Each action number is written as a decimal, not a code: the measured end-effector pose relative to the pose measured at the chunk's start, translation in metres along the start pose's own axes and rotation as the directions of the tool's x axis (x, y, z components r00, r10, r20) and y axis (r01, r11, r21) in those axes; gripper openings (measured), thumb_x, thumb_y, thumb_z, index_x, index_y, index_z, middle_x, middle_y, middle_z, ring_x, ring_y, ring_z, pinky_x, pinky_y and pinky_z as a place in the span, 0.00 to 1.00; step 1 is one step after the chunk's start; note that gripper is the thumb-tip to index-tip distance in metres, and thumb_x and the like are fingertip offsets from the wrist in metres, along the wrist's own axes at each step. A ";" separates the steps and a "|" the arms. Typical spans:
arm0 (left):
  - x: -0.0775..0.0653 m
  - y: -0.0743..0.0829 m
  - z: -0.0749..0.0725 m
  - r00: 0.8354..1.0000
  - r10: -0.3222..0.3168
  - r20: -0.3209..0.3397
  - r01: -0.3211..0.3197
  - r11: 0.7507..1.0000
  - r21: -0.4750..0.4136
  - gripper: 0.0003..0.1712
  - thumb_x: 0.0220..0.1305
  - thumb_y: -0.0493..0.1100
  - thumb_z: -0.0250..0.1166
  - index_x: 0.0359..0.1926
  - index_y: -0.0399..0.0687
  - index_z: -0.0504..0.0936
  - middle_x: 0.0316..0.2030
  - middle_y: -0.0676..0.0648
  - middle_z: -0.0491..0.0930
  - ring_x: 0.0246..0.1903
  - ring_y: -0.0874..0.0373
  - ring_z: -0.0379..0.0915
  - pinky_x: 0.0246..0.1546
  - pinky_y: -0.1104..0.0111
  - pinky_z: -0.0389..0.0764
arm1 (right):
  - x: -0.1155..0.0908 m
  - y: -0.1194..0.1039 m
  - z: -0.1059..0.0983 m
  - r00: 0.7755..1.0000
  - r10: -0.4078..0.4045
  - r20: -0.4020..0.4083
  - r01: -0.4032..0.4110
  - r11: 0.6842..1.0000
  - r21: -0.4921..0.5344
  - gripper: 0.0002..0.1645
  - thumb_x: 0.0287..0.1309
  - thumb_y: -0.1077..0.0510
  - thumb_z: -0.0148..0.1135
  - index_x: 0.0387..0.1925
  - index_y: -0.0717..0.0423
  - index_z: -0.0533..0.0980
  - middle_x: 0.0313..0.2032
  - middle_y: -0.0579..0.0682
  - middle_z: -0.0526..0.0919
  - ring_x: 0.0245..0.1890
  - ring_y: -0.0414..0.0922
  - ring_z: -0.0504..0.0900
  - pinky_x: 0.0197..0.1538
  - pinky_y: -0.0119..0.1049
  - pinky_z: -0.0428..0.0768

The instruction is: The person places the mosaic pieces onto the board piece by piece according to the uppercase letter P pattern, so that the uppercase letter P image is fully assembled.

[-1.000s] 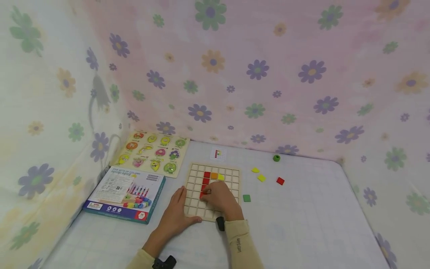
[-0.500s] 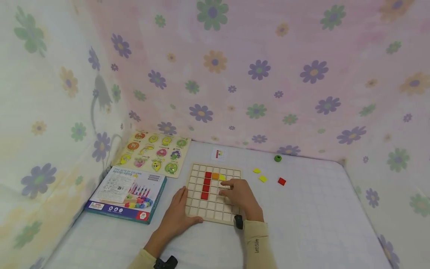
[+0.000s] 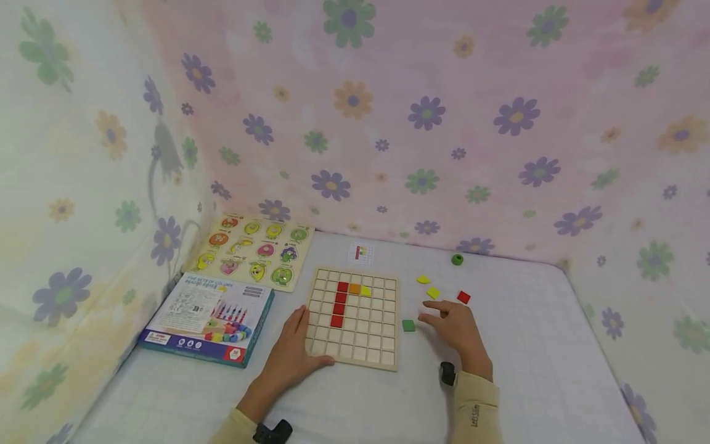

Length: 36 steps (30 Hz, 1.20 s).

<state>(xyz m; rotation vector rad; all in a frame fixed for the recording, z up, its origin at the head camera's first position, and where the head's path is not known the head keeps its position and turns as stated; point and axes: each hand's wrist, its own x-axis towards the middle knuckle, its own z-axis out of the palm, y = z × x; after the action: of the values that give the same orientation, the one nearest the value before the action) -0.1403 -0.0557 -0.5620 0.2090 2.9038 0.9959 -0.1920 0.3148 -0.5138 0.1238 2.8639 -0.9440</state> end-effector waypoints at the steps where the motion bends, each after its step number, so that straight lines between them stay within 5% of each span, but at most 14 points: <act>1: 0.000 0.000 0.000 1.000 0.000 -0.001 0.000 1.000 0.000 0.78 0.42 0.77 0.75 0.81 0.40 0.49 0.81 0.41 0.49 0.80 0.43 0.46 0.74 0.50 0.66 | -0.002 0.005 -0.002 1.000 0.016 0.000 -0.016 1.000 -0.009 0.31 0.57 0.39 0.73 0.59 0.47 0.84 0.49 0.58 0.83 0.45 0.50 0.73 0.43 0.40 0.74; 3: 0.000 -0.001 0.000 1.000 0.003 -0.004 -0.003 1.000 -0.003 0.78 0.42 0.76 0.76 0.81 0.40 0.49 0.81 0.41 0.49 0.80 0.43 0.46 0.74 0.50 0.66 | -0.006 0.015 -0.007 0.999 0.050 0.002 -0.050 0.999 -0.006 0.33 0.57 0.36 0.72 0.59 0.47 0.83 0.54 0.60 0.82 0.49 0.52 0.74 0.48 0.45 0.77; 10: -0.001 0.001 0.000 1.000 -0.009 0.007 0.009 1.000 -0.016 0.78 0.41 0.76 0.76 0.81 0.41 0.48 0.81 0.41 0.49 0.80 0.43 0.45 0.74 0.49 0.66 | -0.012 0.048 -0.023 0.993 0.109 -0.053 -0.106 0.993 0.045 0.41 0.54 0.28 0.70 0.62 0.47 0.81 0.31 0.50 0.67 0.40 0.48 0.67 0.35 0.38 0.65; 18: -0.001 0.003 -0.001 1.000 -0.006 0.010 0.007 1.000 -0.018 0.78 0.42 0.76 0.76 0.81 0.40 0.49 0.81 0.40 0.49 0.80 0.42 0.45 0.74 0.49 0.66 | -0.008 0.076 -0.027 0.973 0.135 -0.186 -0.127 0.991 0.052 0.41 0.56 0.30 0.69 0.65 0.46 0.78 0.29 0.49 0.66 0.38 0.47 0.66 0.34 0.34 0.65; 22: -0.002 0.004 -0.002 1.000 -0.011 0.002 0.011 1.000 -0.016 0.77 0.42 0.75 0.76 0.81 0.39 0.49 0.81 0.40 0.49 0.80 0.42 0.45 0.74 0.49 0.66 | -0.003 0.083 -0.025 0.961 0.179 -0.210 -0.156 0.980 0.122 0.42 0.58 0.30 0.67 0.67 0.48 0.76 0.41 0.61 0.79 0.48 0.54 0.75 0.48 0.43 0.78; 25: -0.004 0.004 -0.002 1.000 -0.009 0.000 0.009 0.999 -0.032 0.77 0.42 0.74 0.77 0.80 0.38 0.50 0.80 0.39 0.49 0.80 0.42 0.46 0.74 0.48 0.66 | -0.002 0.086 -0.024 0.954 0.234 -0.190 -0.203 0.964 0.170 0.43 0.60 0.29 0.65 0.69 0.48 0.75 0.55 0.64 0.77 0.60 0.57 0.73 0.60 0.54 0.75; 28: -0.004 0.003 -0.001 1.000 -0.002 0.002 0.002 0.999 -0.039 0.77 0.42 0.74 0.77 0.80 0.38 0.50 0.80 0.39 0.49 0.80 0.41 0.46 0.73 0.47 0.66 | -0.001 0.088 -0.025 0.944 0.275 -0.180 -0.242 0.952 0.187 0.42 0.61 0.30 0.64 0.69 0.47 0.74 0.41 0.58 0.76 0.48 0.53 0.72 0.49 0.45 0.74; 30: -0.004 0.003 0.000 1.000 -0.003 0.004 0.003 1.000 -0.022 0.77 0.42 0.75 0.77 0.81 0.39 0.49 0.81 0.40 0.49 0.80 0.42 0.46 0.73 0.48 0.66 | 0.002 0.089 -0.025 0.943 0.271 -0.191 -0.240 0.955 0.174 0.41 0.61 0.30 0.64 0.69 0.46 0.75 0.30 0.51 0.67 0.38 0.48 0.66 0.39 0.41 0.66; 36: -0.002 0.002 0.000 1.000 0.003 -0.009 -0.003 1.000 -0.010 0.77 0.42 0.75 0.76 0.81 0.41 0.49 0.81 0.41 0.49 0.80 0.43 0.46 0.73 0.49 0.67 | 0.013 0.093 -0.027 0.957 0.214 -0.197 -0.192 0.974 0.124 0.41 0.62 0.30 0.63 0.69 0.48 0.75 0.29 0.47 0.65 0.39 0.46 0.66 0.38 0.39 0.63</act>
<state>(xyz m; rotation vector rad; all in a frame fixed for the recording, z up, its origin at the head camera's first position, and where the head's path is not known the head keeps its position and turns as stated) -0.1385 -0.0548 -0.5608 0.2089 2.9071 1.0145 -0.1965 0.4061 -0.5486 0.5482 2.9112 -1.0955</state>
